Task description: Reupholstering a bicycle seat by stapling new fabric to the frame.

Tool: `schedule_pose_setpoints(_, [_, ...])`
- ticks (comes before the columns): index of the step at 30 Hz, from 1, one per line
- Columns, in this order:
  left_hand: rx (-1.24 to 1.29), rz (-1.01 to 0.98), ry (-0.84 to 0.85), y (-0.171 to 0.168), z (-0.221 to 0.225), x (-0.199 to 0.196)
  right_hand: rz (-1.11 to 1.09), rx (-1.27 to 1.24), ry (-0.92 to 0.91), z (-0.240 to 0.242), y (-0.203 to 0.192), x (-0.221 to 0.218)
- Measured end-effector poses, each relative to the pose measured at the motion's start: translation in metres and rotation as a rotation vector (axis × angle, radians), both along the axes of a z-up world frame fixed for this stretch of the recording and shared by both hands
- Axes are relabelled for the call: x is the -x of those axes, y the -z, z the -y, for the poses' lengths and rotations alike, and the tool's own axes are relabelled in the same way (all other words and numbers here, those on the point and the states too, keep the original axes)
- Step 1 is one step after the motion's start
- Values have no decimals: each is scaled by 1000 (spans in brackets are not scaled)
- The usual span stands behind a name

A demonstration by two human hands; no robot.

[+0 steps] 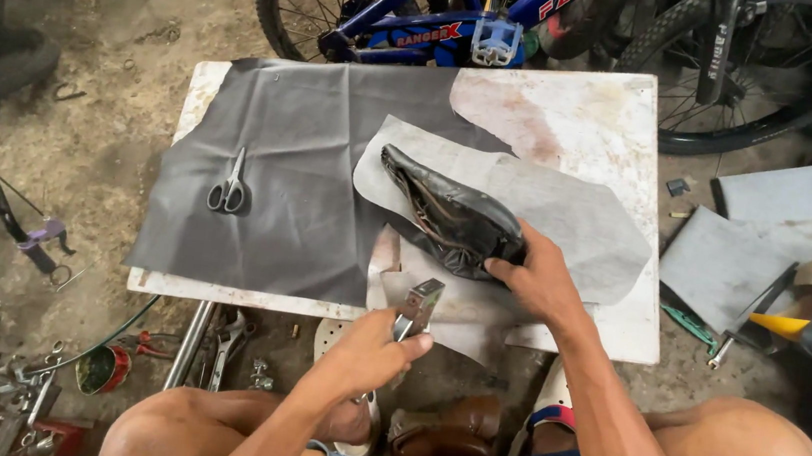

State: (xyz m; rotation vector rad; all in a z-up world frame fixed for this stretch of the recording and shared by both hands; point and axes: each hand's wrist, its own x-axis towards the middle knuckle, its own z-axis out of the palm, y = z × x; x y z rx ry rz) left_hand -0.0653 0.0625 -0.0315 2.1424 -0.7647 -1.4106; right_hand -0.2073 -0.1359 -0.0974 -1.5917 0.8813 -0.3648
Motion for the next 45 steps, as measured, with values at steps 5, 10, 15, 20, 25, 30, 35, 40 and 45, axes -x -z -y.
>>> schedule_pose_setpoints(5, [-27,158,96,21,10,1,-16,9,-27,0,3,3])
schedule_pose_setpoints(10, [-65,245,130,20,11,3,-11,67,-15,-10,5,5])
schedule_pose_setpoints(15, [-49,296,144,23,15,2,-33,95,-51,-19,1,5])
schedule_pose_setpoints(20, [-101,273,108,10,23,9,-44,119,-43,-24,-4,5])
schedule_pose_setpoints(25, [-67,310,111,6,18,19,-26,116,-38,-23,-4,5])
schedule_pose_setpoints(30, [-101,277,25,2,23,28,-39,95,-47,-23,-5,5])
schedule_pose_setpoints(35, [-84,327,49,9,23,32,-66,69,-38,-24,-5,3])
schedule_pose_setpoints(40, [-108,345,73,7,25,36,-64,65,-32,-23,-8,3])
schedule_pose_setpoints(45, [-136,368,140,4,26,40,-61,85,-27,-23,0,2])
